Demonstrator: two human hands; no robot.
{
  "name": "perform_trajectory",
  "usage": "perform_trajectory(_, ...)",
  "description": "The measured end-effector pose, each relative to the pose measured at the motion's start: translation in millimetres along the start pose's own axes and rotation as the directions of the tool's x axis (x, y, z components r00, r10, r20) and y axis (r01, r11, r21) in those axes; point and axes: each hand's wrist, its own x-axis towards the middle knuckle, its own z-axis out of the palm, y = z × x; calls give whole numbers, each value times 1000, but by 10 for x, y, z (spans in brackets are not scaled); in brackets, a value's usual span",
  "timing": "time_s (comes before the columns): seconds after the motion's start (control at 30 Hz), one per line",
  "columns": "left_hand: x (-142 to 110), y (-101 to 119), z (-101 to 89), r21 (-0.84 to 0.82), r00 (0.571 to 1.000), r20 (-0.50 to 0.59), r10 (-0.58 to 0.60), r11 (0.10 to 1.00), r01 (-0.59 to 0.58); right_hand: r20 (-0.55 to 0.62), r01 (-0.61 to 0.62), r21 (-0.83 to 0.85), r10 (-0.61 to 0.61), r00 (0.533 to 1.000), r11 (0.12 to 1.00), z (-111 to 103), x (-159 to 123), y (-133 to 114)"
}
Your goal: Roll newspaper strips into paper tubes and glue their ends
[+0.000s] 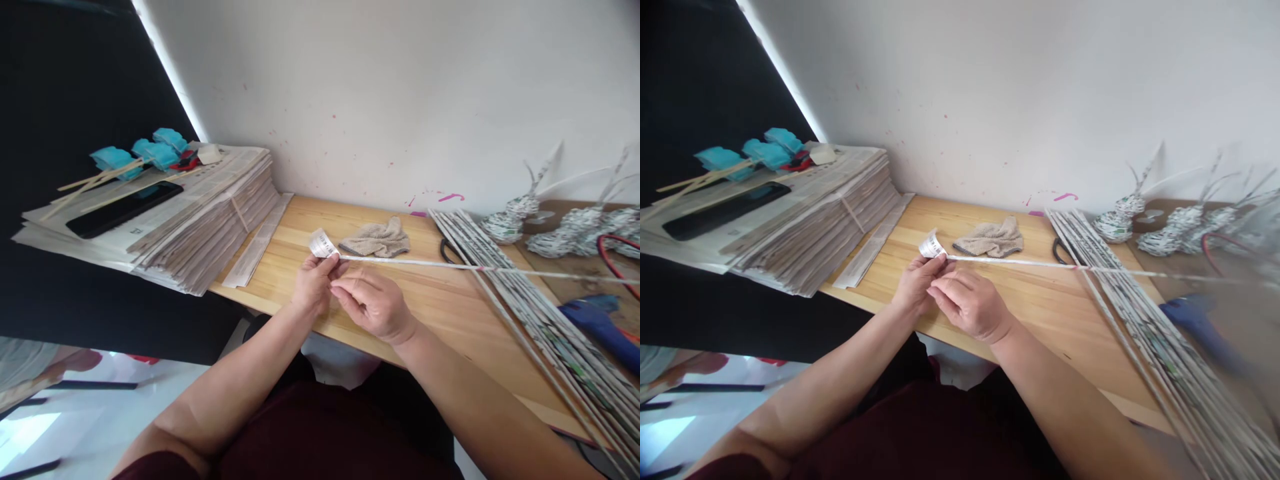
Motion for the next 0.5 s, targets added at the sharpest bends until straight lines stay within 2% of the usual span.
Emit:
perform_trajectory(0.07, -24, -10, 1, 22, 999, 48, -1, 1000, 0, -55, 48, -123, -55, 997, 991, -14, 27, 31)
perform_trajectory(0.23, -67, -26, 5, 24, 999, 54, 3, 1000, -4, -133, -57, -444, -3, 991, 894, -80, 64, 136)
perform_trajectory(0.5, -138, 28, -2, 24, 999, 3, -54, 998, 54, -41, -15, -515, -7, 999, 857, -37, 1, 184)
